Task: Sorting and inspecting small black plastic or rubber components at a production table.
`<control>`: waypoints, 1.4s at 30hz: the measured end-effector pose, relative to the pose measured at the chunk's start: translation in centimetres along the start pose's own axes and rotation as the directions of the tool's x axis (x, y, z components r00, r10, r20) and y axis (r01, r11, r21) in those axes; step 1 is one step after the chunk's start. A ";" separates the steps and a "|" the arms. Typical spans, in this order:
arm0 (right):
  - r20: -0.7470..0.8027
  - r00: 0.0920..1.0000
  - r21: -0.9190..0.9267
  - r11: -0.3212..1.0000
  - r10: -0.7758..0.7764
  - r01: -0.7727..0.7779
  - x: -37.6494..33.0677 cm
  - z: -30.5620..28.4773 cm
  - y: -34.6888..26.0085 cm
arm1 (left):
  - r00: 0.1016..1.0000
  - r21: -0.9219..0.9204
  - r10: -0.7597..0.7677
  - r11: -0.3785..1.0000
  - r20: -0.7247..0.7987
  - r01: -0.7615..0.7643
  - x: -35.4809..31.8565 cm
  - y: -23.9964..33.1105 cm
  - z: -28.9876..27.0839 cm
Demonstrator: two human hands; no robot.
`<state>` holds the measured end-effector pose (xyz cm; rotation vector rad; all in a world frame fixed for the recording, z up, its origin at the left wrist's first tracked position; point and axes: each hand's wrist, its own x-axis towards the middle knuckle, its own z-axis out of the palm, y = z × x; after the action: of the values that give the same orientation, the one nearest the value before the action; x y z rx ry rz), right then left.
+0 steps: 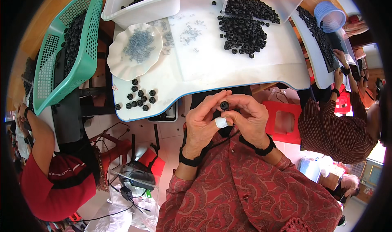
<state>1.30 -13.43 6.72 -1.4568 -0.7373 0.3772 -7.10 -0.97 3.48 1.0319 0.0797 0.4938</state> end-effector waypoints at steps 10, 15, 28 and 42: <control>0.013 1.000 0.106 0.994 0.018 -0.020 0.1 0.0 0.0 | 1.000 0.071 0.002 0.997 -0.022 0.000 0.0 0.2 0.3; -0.004 1.000 0.119 0.993 0.007 -0.006 0.2 0.2 0.1 | 0.999 0.065 0.026 0.998 -0.020 -0.024 0.0 0.1 0.3; 0.024 0.998 0.123 0.991 -0.054 0.051 0.4 -0.2 0.2 | 0.997 0.115 0.081 0.990 -0.012 -0.079 0.0 0.0 0.6; 0.078 0.969 0.392 0.886 0.234 -0.246 0.8 -0.9 -0.7 | 0.999 0.125 0.035 0.992 0.004 -0.035 0.3 0.4 0.6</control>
<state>2.39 -13.65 7.59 -1.1532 -0.4651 0.7000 -6.78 -1.19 4.21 1.1582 0.0917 0.5252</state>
